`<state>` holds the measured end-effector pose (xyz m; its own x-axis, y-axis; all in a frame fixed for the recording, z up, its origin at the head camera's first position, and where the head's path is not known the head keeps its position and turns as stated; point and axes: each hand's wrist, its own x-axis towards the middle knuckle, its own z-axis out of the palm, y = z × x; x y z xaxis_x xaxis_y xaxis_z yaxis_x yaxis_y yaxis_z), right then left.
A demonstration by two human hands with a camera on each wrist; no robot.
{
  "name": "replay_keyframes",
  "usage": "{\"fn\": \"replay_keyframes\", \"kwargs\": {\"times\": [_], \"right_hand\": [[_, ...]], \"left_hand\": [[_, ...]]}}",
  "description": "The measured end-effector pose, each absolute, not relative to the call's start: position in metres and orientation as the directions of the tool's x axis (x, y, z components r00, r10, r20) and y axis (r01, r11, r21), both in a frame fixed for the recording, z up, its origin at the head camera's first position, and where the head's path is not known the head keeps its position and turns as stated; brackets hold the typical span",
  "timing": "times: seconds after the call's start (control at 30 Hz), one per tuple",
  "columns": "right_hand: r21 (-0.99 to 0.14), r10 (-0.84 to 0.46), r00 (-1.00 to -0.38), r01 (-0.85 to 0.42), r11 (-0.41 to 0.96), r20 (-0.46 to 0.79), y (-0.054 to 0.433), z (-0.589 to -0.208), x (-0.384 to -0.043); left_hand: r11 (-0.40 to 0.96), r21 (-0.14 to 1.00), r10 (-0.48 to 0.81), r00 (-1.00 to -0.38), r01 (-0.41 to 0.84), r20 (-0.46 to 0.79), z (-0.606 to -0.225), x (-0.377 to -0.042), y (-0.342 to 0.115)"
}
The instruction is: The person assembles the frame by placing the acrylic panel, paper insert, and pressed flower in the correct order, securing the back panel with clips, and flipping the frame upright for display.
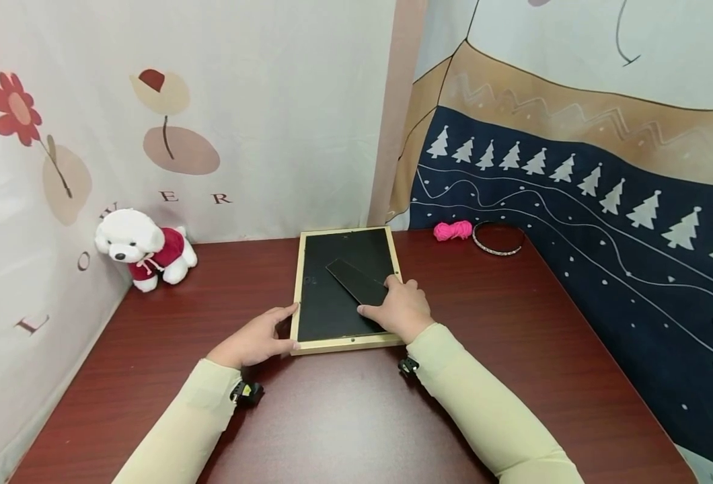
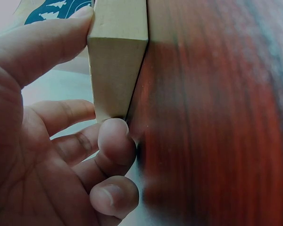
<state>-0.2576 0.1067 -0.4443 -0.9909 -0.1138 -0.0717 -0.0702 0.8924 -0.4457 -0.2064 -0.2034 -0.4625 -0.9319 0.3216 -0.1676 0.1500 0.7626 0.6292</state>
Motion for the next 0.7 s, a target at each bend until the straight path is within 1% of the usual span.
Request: {"fn": "replay_keyframes", "kwargs": {"times": [0.23, 0.3, 0.4, 0.57, 0.63, 0.7], "right_hand": [[-0.422, -0.131, -0.99, -0.094, 0.902, -0.059, 0.109, -0.446, -0.257], [-0.419, -0.145, -0.989, -0.116, 0.901, -0.038, 0.111, -0.446, -0.256], [-0.406, -0.171, -0.985, -0.166, 0.899, 0.026, 0.114, -0.447, -0.254], [-0.346, -0.279, -0.952, -0.306, 0.887, 0.126, 0.118, -0.447, -0.253], [-0.363, -0.348, -0.929, -0.369, 0.855, 0.125, 0.119, -0.446, -0.254], [-0.41, -0.411, -0.906, -0.413, 0.813, 0.098, 0.12, -0.446, -0.256]], "left_hand": [[0.762, 0.629, 0.325, -0.932, 0.156, -0.162, -0.463, -0.206, -0.203], [0.761, 0.63, 0.324, -0.932, 0.154, -0.163, -0.463, -0.206, -0.203], [0.762, 0.629, 0.323, -0.932, 0.153, -0.164, -0.463, -0.206, -0.203], [0.761, 0.629, 0.326, -0.932, 0.159, -0.159, -0.465, -0.207, -0.204], [0.761, 0.627, 0.328, -0.932, 0.165, -0.153, -0.465, -0.207, -0.204], [0.762, 0.626, 0.327, -0.933, 0.165, -0.153, -0.465, -0.208, -0.203]]}}
